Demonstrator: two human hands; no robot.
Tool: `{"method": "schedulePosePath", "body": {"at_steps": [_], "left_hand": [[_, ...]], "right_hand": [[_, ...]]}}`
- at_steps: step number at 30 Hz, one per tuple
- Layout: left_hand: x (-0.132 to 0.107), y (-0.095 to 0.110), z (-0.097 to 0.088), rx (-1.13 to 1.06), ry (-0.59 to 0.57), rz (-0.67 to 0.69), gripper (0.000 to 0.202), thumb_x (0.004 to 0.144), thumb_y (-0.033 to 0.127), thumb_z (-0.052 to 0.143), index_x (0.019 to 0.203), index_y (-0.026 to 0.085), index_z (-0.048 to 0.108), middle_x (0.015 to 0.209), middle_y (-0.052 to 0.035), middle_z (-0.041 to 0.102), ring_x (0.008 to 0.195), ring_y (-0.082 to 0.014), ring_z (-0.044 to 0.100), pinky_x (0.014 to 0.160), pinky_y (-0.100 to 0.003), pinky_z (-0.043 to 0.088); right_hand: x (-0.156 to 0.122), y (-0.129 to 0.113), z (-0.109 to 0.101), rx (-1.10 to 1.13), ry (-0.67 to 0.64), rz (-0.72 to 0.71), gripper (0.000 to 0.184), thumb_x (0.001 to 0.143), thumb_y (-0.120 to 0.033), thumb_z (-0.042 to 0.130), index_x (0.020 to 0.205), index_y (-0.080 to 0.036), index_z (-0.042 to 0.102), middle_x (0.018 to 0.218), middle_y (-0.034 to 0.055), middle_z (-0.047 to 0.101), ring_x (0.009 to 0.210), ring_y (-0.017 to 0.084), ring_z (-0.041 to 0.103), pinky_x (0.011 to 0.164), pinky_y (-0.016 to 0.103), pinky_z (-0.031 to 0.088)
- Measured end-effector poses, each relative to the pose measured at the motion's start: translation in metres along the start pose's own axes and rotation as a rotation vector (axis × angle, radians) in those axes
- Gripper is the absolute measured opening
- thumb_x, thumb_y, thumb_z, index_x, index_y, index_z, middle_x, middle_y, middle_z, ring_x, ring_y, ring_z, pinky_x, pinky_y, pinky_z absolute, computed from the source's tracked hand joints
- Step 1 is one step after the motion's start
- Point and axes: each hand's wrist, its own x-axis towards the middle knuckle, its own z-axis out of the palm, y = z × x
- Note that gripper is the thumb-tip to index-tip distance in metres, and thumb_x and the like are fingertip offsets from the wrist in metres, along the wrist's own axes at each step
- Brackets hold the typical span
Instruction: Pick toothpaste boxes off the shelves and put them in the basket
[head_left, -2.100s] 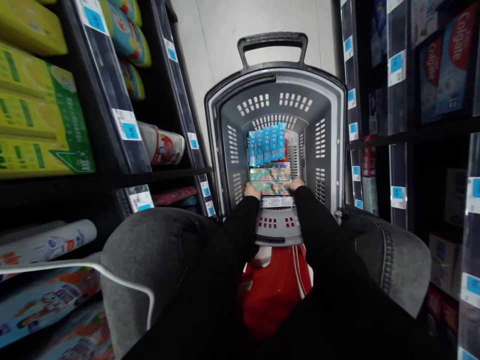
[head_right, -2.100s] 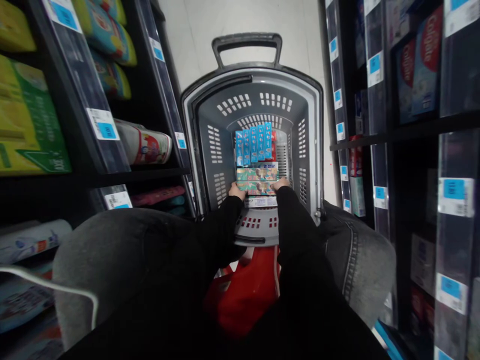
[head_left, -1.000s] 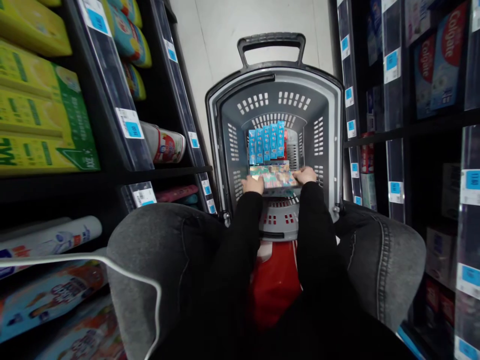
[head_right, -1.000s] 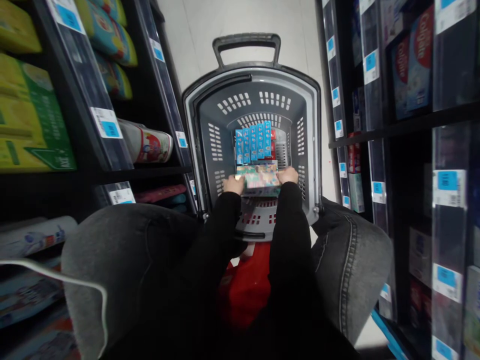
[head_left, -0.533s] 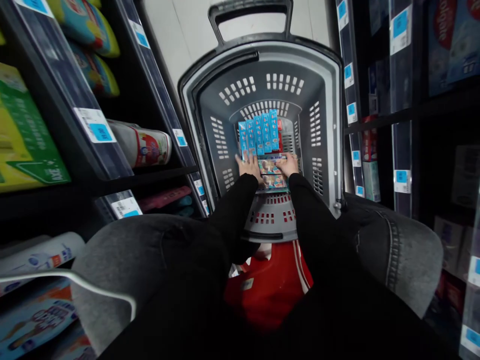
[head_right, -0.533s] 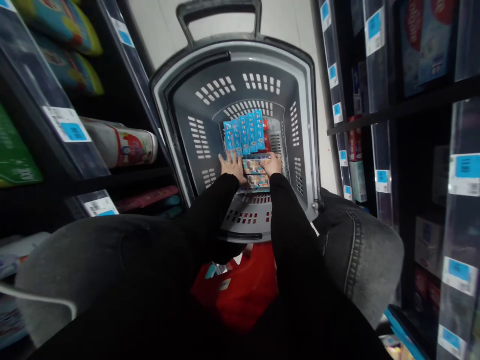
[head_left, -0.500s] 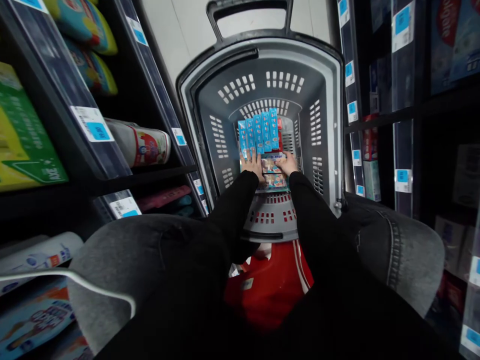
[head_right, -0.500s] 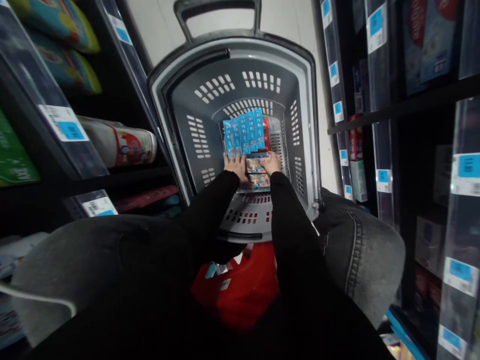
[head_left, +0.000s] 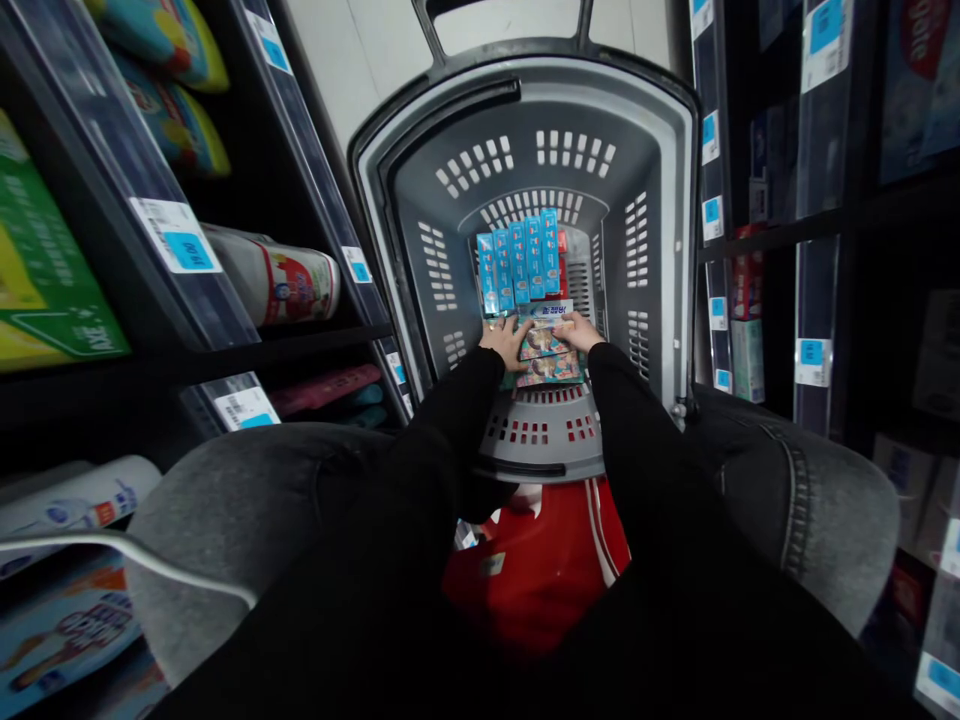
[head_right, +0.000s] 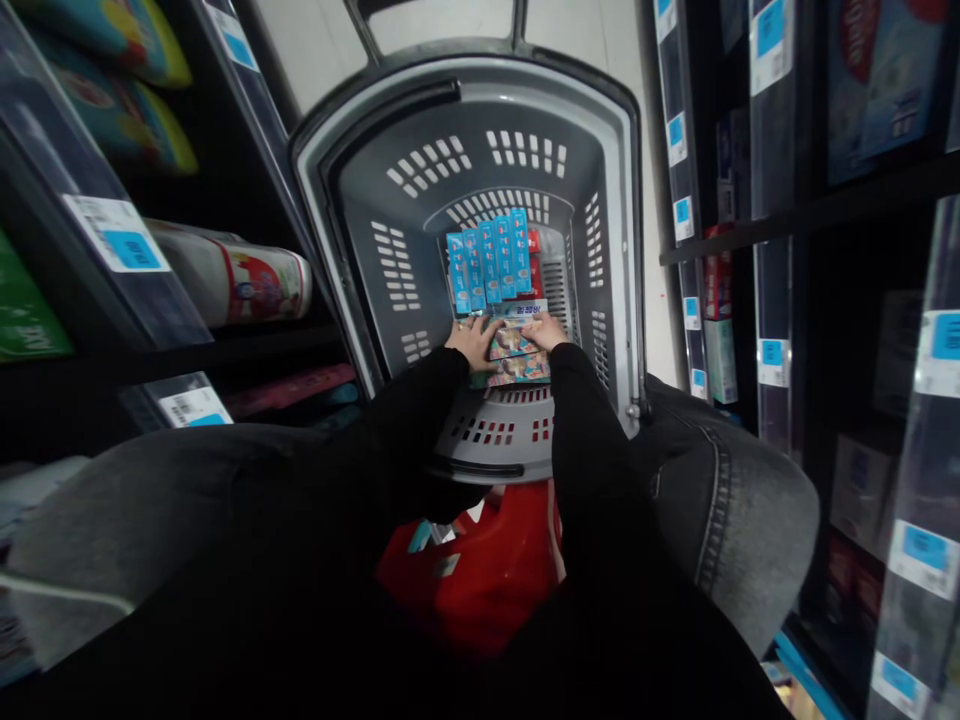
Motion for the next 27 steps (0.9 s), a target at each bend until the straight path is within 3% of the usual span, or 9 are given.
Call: {"method": "schedulePosePath", "body": {"at_steps": [3, 7, 12, 16, 20, 24, 27], "left_hand": [[0.005, -0.007, -0.003, -0.041, -0.007, 0.008, 0.101, 0.074, 0.062, 0.064, 0.156, 0.023, 0.019, 0.158, -0.0154, 0.024, 0.142, -0.04, 0.024, 0.114, -0.064, 0.019], [0.009, -0.007, -0.004, -0.019, 0.037, -0.004, 0.098, 0.075, 0.063, 0.063, 0.154, 0.019, 0.026, 0.15, -0.0185, 0.036, 0.136, -0.0397, 0.034, 0.115, -0.061, 0.019], [0.022, -0.012, -0.008, -0.046, -0.043, -0.015, 0.099, 0.076, 0.066, 0.061, 0.154, 0.014, 0.028, 0.145, -0.0224, 0.042, 0.131, -0.0375, 0.044, 0.111, -0.043, 0.033], [0.022, -0.014, -0.003, -0.078, -0.042, -0.04, 0.099, 0.081, 0.066, 0.054, 0.156, 0.011, 0.022, 0.155, -0.0208, 0.031, 0.141, -0.0386, 0.031, 0.118, -0.053, 0.02], [0.012, -0.007, 0.006, -0.095, 0.054, -0.06, 0.091, 0.086, 0.065, 0.046, 0.157, 0.013, 0.02, 0.161, -0.0169, 0.021, 0.147, -0.036, 0.02, 0.119, -0.058, 0.01], [0.007, -0.001, 0.009, -0.139, 0.093, -0.128, 0.08, 0.093, 0.06, 0.034, 0.155, 0.011, 0.025, 0.158, -0.0184, 0.026, 0.146, -0.0337, 0.025, 0.119, -0.05, 0.02], [0.0, 0.004, 0.012, -0.177, 0.1, -0.242, 0.081, 0.092, 0.061, 0.033, 0.155, 0.01, 0.025, 0.16, -0.0205, 0.019, 0.149, -0.0367, 0.016, 0.119, -0.049, 0.017]], "right_hand": [[-0.004, -0.007, -0.004, -0.148, -0.039, 0.018, 0.06, 0.075, -0.034, 0.072, 0.128, -0.013, 0.055, 0.128, 0.0182, 0.056, 0.115, 0.029, 0.057, 0.101, 0.038, 0.044], [-0.009, -0.015, -0.006, -0.226, -0.04, 0.039, 0.052, 0.081, -0.039, 0.068, 0.125, -0.012, 0.058, 0.128, 0.0189, 0.056, 0.118, 0.03, 0.056, 0.102, 0.039, 0.042], [-0.027, -0.011, 0.01, -0.096, 0.168, 0.076, 0.054, 0.091, -0.043, 0.055, 0.137, -0.015, 0.052, 0.127, 0.016, 0.061, 0.12, 0.028, 0.057, 0.104, 0.037, 0.041], [-0.052, -0.002, 0.038, -0.035, 0.352, 0.121, 0.052, 0.094, -0.039, 0.043, 0.14, -0.016, 0.051, 0.126, 0.0149, 0.062, 0.118, 0.026, 0.057, 0.104, 0.037, 0.041], [-0.068, 0.0, 0.058, -0.028, 0.389, 0.162, 0.055, 0.095, -0.038, 0.035, 0.144, -0.014, 0.046, 0.127, 0.0169, 0.061, 0.117, 0.027, 0.057, 0.105, 0.039, 0.04], [-0.061, -0.01, 0.05, -0.062, 0.383, 0.19, 0.053, 0.096, -0.036, 0.038, 0.143, -0.013, 0.045, 0.128, 0.0172, 0.061, 0.119, 0.025, 0.056, 0.107, 0.039, 0.038], [-0.05, -0.017, 0.032, -0.127, 0.38, 0.208, 0.046, 0.096, -0.032, 0.045, 0.136, -0.011, 0.051, 0.126, 0.0178, 0.062, 0.114, 0.025, 0.06, 0.102, 0.035, 0.042]]}}
